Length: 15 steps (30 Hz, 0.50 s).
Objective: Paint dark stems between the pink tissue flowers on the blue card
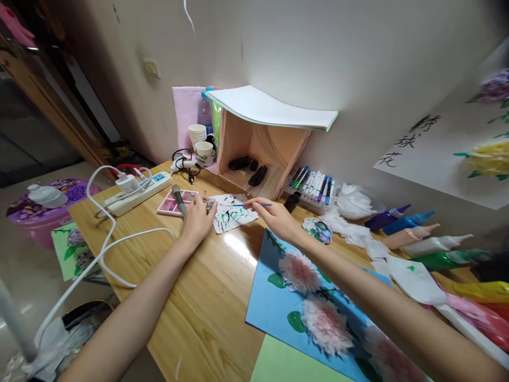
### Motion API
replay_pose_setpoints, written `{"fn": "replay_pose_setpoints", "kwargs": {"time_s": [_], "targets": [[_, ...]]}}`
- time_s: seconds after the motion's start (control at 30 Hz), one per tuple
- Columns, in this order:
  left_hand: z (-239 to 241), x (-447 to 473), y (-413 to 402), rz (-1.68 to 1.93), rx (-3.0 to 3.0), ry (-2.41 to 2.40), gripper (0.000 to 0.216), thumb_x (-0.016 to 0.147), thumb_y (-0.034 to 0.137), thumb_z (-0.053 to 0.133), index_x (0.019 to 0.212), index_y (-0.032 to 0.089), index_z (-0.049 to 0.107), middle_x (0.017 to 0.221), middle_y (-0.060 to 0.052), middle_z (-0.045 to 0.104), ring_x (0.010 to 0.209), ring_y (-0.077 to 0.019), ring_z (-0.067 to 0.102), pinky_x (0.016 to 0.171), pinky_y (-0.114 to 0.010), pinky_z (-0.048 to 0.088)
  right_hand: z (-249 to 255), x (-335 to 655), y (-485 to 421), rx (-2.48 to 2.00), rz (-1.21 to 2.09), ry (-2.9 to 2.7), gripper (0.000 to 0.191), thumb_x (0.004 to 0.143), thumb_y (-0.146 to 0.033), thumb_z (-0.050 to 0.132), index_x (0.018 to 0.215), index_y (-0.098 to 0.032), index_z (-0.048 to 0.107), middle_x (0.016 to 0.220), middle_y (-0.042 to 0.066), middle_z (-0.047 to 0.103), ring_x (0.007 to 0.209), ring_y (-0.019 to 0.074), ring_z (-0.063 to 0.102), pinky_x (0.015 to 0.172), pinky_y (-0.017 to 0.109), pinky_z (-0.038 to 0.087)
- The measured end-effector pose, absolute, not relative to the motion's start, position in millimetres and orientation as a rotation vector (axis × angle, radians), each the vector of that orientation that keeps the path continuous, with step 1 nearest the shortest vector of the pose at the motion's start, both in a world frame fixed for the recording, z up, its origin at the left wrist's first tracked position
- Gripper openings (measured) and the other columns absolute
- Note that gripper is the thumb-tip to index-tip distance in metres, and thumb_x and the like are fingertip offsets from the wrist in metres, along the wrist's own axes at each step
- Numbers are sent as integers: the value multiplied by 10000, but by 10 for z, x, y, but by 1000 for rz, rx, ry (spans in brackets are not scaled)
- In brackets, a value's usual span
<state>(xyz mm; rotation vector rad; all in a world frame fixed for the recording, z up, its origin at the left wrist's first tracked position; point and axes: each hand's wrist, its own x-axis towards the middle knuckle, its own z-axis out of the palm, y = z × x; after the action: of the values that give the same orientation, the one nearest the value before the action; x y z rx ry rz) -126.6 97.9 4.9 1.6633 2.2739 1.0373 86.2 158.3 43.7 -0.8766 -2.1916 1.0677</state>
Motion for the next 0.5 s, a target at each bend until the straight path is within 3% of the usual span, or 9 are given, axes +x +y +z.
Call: {"fn": "replay_pose_setpoints", "kwargs": {"time_s": [0.27, 0.5], "targets": [[77, -1287, 983, 878, 1678, 2288, 187, 910, 304, 475, 995, 138, 454, 1042, -198, 660, 1025, -326, 626, 882, -445, 462, 259, 760, 1742, -899, 1173, -2145, 345, 925, -382, 413, 1006, -206, 698, 1042, 46, 716, 964, 191, 638, 891, 333, 440], [63, -1310, 992, 861, 1690, 2261, 171, 908, 311, 482, 979, 155, 473, 981, -153, 696, 938, -280, 664, 846, -398, 478, 210, 696, 1819, -934, 1192, -2127, 259, 847, -245, 429, 918, -187, 672, 884, 41, 736, 850, 185, 662, 783, 303, 458]]}}
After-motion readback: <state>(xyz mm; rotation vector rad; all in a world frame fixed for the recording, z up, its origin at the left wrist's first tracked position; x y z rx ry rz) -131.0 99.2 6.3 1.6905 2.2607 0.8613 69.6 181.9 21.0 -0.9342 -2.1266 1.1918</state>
